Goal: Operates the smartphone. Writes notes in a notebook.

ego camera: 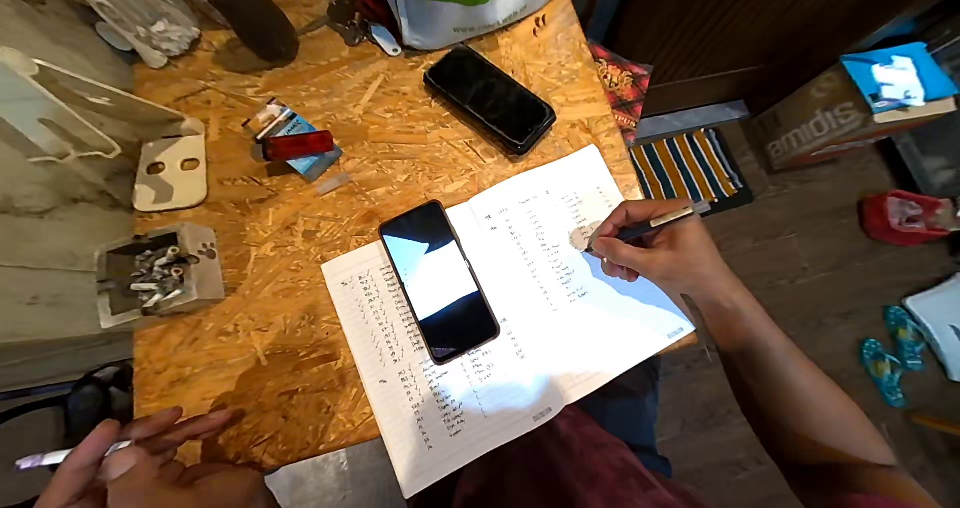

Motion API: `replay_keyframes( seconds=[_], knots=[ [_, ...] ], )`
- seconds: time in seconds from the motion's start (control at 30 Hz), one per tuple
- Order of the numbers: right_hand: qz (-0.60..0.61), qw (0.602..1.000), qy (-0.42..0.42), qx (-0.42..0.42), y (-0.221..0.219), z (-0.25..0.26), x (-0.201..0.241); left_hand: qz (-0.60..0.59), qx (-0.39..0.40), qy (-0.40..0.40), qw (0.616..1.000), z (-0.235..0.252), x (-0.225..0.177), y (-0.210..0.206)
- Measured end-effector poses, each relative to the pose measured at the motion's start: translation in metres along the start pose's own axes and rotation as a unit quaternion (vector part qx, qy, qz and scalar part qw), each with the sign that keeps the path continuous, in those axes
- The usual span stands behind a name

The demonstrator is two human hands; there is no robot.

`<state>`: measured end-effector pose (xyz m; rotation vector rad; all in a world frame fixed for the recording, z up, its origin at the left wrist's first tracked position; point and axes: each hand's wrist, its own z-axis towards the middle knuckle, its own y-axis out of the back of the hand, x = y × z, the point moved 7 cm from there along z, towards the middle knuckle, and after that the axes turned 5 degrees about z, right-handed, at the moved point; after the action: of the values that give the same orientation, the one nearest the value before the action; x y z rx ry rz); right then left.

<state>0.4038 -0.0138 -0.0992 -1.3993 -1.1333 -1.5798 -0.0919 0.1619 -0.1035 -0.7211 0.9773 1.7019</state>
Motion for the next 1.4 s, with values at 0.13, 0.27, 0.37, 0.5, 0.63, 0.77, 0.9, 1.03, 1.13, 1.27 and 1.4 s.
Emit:
replay_keyframes(
  seconds=[0.13, 0.27, 0.37, 0.5, 0.63, 0.77, 0.9, 1.03, 1.13, 1.27, 1.4],
  knots=[
    [0.015, 1.000, 0.006, 0.005, 0.001, -0.001, 0.000, -0.003, -0.008, -0.001, 1.000, -0.001, 0.005, 0.003],
    [0.035, 0.999, 0.009, 0.011, 0.001, -0.002, -0.001, 0.002, -0.010, 0.002, 1.000, -0.001, 0.006, 0.004],
    [0.030, 0.999, 0.005, 0.011, 0.000, -0.002, -0.001, 0.002, -0.008, 0.002, 1.000, -0.001, 0.008, 0.004],
    [0.014, 1.000, 0.007, 0.017, 0.000, -0.002, -0.001, 0.005, -0.005, -0.009, 1.000, -0.002, 0.012, 0.007],
    [0.027, 0.999, 0.018, 0.025, 0.001, -0.002, -0.001, 0.001, -0.005, -0.001, 1.000, -0.001, 0.006, 0.004],
    [0.018, 0.999, 0.019, 0.032, 0.000, -0.002, 0.000, -0.003, -0.006, 0.000, 1.000, 0.000, 0.005, 0.003],
    [0.006, 0.999, 0.017, 0.038, 0.000, -0.002, 0.000, 0.006, -0.006, 0.009, 1.000, 0.000, -0.003, -0.001],
    [0.024, 0.998, 0.018, 0.051, 0.001, -0.003, 0.000, 0.005, -0.006, 0.002, 1.000, 0.000, 0.000, 0.001],
    [0.018, 0.998, 0.024, 0.055, 0.000, -0.003, 0.001, 0.008, -0.005, 0.002, 1.000, 0.000, 0.000, 0.001],
    [0.007, 0.998, 0.021, 0.055, -0.001, -0.003, 0.001, 0.003, -0.006, -0.002, 1.000, 0.001, 0.000, 0.000],
    [0.017, 0.997, 0.024, 0.071, 0.000, -0.003, 0.001, 0.008, -0.008, -0.001, 1.000, 0.001, -0.004, -0.001]
  ],
)
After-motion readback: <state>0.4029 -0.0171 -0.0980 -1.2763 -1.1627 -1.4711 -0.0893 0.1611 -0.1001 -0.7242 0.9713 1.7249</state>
